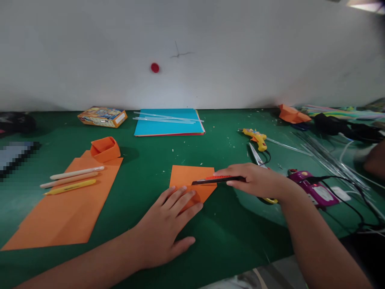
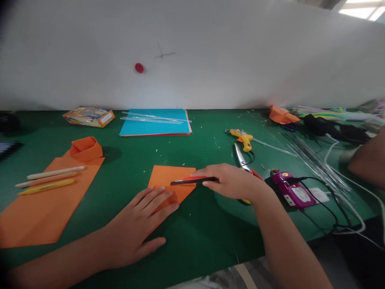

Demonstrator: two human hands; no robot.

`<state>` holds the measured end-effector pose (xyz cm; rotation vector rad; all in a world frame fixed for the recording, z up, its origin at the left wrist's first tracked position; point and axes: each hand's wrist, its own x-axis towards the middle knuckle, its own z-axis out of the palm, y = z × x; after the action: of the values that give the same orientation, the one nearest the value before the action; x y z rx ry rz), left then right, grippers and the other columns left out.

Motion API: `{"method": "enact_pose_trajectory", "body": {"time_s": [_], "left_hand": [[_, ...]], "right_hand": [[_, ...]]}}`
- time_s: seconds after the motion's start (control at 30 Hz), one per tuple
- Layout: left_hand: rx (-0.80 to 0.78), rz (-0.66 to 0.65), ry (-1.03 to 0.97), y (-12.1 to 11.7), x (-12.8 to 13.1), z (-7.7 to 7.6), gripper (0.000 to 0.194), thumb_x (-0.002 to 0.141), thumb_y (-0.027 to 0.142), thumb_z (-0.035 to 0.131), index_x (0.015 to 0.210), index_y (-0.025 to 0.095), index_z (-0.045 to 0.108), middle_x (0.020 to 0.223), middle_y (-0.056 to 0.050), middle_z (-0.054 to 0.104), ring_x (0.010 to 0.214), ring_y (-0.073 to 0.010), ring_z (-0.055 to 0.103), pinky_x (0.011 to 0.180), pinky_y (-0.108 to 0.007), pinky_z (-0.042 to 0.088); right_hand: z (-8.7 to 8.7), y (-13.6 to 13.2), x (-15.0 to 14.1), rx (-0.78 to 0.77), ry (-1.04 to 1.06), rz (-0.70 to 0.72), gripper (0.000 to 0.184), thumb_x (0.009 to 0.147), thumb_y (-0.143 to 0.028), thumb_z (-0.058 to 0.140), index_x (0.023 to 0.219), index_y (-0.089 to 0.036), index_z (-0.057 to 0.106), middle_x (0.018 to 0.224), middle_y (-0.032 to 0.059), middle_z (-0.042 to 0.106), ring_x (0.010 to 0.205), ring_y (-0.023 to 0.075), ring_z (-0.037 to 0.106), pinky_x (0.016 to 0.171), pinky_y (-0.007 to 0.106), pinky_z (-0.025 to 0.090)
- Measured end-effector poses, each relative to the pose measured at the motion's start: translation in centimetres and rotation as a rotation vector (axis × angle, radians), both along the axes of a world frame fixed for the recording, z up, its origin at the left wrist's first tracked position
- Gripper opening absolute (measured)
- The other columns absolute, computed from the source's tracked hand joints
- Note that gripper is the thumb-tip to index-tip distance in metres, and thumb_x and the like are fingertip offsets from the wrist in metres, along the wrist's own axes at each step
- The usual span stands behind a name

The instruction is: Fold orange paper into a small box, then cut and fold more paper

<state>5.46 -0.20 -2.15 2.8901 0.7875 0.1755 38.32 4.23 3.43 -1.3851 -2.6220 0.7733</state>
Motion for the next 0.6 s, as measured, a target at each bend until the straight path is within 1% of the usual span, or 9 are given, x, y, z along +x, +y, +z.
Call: {"method": "enact_pose_trajectory", "body": {"time_s": [0.17, 0.43, 0.6], "left_hand": [[0.002, -0.002, 0.008, -0.02, -0.04, -0.06, 0.067, 0.098, 0.052, 0.053, 0.158, 0.026, 0.036, 0.161, -0.011, 0.041, 0.149, -0.0357, 0.035, 0.123, -0.058, 0.023], [0.003, -0.005, 0.024, 0.01, 0.00, 0.04, 0.067, 0.098, 0.052, 0.052, 0.158, 0.027, 0.035, 0.161, -0.011, 0.041, 0.148, -0.0356, 0.035, 0.122, -0.059, 0.024], [0.010, -0.003, 0.018, 0.02, 0.05, 0.08, 0.067, 0.098, 0.051, 0.052, 0.158, 0.027, 0.036, 0.160, -0.011, 0.042, 0.148, -0.0358, 0.035, 0.122, -0.059, 0.024]], "right_hand": [[0.23, -0.03, -0.02, 0.001, 0.005, -0.013, 0.045, 0.103, -0.037, 0.045, 0.146, -0.033, 0.057, 0.135, 0.0039, 0.068, 0.113, 0.0245, 0.066, 0.101, 0.040, 0.049], [-0.02, 0.07, 0.33, -0.004, 0.028, 0.000, 0.045, 0.103, -0.036, 0.046, 0.146, -0.034, 0.057, 0.136, 0.0037, 0.068, 0.116, 0.0250, 0.066, 0.102, 0.041, 0.049], [0.16, 0.01, 0.31, -0.013, 0.046, 0.003, 0.044, 0.103, -0.035, 0.046, 0.145, -0.033, 0.058, 0.136, 0.0045, 0.068, 0.116, 0.0251, 0.066, 0.102, 0.042, 0.049]]}}
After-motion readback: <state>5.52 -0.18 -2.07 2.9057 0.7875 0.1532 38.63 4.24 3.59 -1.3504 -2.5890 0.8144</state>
